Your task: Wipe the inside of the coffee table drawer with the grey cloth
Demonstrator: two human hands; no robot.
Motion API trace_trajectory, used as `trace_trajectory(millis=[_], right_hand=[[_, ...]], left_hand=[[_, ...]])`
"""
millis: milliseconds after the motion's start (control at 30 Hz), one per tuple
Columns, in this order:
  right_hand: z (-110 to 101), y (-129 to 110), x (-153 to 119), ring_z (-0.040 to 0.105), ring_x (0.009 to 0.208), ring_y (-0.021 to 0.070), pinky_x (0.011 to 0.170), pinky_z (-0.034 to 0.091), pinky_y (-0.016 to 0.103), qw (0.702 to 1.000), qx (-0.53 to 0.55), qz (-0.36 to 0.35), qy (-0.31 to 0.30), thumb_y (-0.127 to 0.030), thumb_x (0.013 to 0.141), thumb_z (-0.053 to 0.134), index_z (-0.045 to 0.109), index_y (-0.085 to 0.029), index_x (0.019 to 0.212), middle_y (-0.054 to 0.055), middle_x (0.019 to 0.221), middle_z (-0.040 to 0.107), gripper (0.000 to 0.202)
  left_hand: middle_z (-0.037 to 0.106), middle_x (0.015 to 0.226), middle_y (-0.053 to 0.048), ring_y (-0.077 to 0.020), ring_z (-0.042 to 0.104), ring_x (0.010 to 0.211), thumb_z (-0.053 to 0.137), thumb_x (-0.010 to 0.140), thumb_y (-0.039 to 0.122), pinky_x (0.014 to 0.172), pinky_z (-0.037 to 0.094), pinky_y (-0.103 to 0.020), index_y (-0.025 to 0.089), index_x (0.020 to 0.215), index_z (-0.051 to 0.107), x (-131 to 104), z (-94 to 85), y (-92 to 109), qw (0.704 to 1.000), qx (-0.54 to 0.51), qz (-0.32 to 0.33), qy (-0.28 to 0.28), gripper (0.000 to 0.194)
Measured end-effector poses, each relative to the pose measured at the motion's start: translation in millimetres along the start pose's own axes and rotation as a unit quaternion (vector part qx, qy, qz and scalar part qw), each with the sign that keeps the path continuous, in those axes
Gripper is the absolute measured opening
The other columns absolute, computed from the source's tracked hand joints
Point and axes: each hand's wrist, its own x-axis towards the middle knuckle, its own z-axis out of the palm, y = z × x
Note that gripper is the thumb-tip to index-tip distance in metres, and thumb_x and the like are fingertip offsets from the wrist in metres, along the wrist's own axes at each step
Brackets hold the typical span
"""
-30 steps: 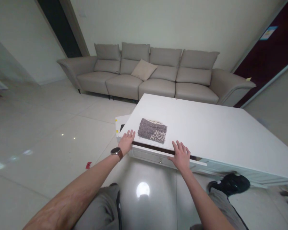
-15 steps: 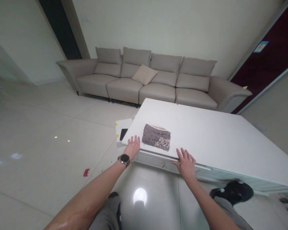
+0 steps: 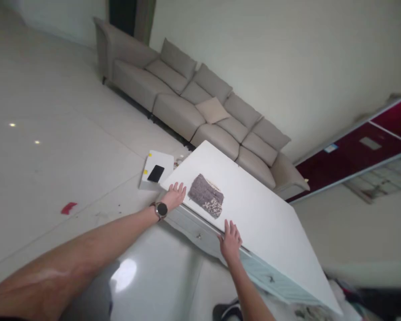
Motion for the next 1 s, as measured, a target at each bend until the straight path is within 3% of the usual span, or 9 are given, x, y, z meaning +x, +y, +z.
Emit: trace_trajectory(millis=[233, 467, 733, 1000], right_hand=[[4, 1, 0, 0.029, 0.152, 0.0358, 0.105, 0.042, 0.056, 1.0, -0.008, -0.025, 0.011, -0.037, 0.102, 0.041, 0.018, -0.029, 0.166, 0.016, 0.17, 0.025, 0.069], [13, 6, 6, 0.038, 0.144, 0.0384, 0.097, 0.045, 0.057, 0.998, 0.01, -0.049, 0.041, -0.035, 0.101, 0.04, 0.026, -0.034, 0.164, 0.013, 0.166, 0.035, 0.065], [11, 4, 1, 0.039, 0.141, 0.0386, 0.097, 0.041, 0.057, 0.994, 0.074, -0.046, 0.065, -0.033, 0.101, 0.04, 0.034, -0.032, 0.162, 0.014, 0.163, 0.041, 0.062], [17, 4, 1, 0.035, 0.143, 0.0364, 0.101, 0.035, 0.054, 0.992, 0.108, -0.029, 0.059, -0.034, 0.103, 0.041, 0.04, -0.031, 0.159, 0.01, 0.165, 0.039, 0.056]], left_hand=[[0.044, 0.157, -0.028, -0.0453, 0.033, 0.15, 0.043, 0.088, 0.013, 0.117, 0.023, -0.07, 0.008, 0.151, 0.05, -1, 5.4, -8, 0.997, -0.066, -0.019, 0.04, 0.063], [0.045, 0.156, -0.028, -0.0449, 0.038, 0.147, 0.044, 0.086, 0.011, 0.115, 0.028, -0.073, 0.013, 0.151, 0.051, -1, 7.2, -11, 0.998, -0.038, -0.015, 0.039, 0.065], [0.039, 0.157, -0.034, -0.0442, 0.038, 0.148, 0.03, 0.092, 0.005, 0.113, 0.031, -0.069, 0.003, 0.152, 0.047, -4, -4.8, -2, 0.998, 0.06, -0.013, -0.019, 0.062], [0.039, 0.155, -0.037, -0.0498, 0.04, 0.145, 0.03, 0.092, 0.006, 0.109, 0.032, -0.075, 0.001, 0.152, 0.046, -2, -5.1, -1, 0.999, 0.044, -0.015, -0.011, 0.062]])
